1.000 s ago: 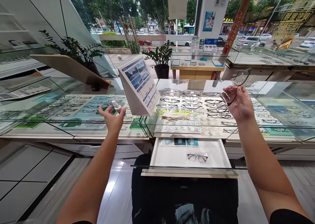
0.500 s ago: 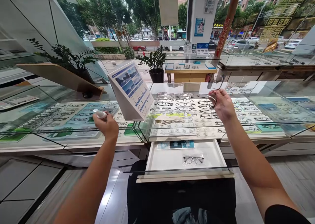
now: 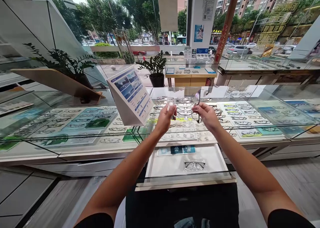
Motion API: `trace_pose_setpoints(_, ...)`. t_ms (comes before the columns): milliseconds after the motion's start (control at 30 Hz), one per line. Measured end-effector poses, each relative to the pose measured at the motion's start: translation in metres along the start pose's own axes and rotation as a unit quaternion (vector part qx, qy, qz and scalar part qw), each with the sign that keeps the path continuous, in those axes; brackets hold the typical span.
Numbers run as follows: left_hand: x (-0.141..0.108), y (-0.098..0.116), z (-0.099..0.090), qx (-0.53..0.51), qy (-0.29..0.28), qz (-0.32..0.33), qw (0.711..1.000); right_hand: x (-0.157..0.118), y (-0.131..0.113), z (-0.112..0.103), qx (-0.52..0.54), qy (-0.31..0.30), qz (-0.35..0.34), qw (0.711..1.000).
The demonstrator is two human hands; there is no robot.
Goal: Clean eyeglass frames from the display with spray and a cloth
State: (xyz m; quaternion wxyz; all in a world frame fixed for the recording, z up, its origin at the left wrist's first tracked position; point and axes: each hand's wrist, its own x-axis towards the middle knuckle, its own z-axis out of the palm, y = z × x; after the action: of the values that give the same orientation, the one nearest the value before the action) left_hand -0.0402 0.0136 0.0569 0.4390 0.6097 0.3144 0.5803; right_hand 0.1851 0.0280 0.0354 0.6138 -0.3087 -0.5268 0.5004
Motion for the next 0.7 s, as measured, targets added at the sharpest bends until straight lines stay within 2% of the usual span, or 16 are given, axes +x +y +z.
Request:
trace_pose_setpoints(100,0.002,-0.017,0.003,-0.045,-0.031,-0.033,0.998,-0.003,0.005,0.005,-0.009,-0.032,0.012,0.999)
trace_pose_setpoints(233,-0.004,-0.027,-0.009,-0.102,-0.097,-0.088,0.986,-0.011,0.008,0.015,-0.027,-0.052,0.016,0.998)
trace_pose_setpoints(333,-0.007,-0.027,-0.016,-0.171,-0.157,-0.155,0.960,-0.019,0.009,0.021,-0.048,-0.060,0.021,0.997)
trace_pose_setpoints(433,-0.007,-0.025,-0.019,-0.216,-0.209,-0.195,0.934,-0.024,0.010,0.024,-0.061,-0.064,0.024,0.996)
trace_pose_setpoints(700,-0.009,-0.021,-0.019,-0.241,-0.249,-0.229,0.910,-0.029,0.014,0.025,-0.069,-0.064,0.042,0.995)
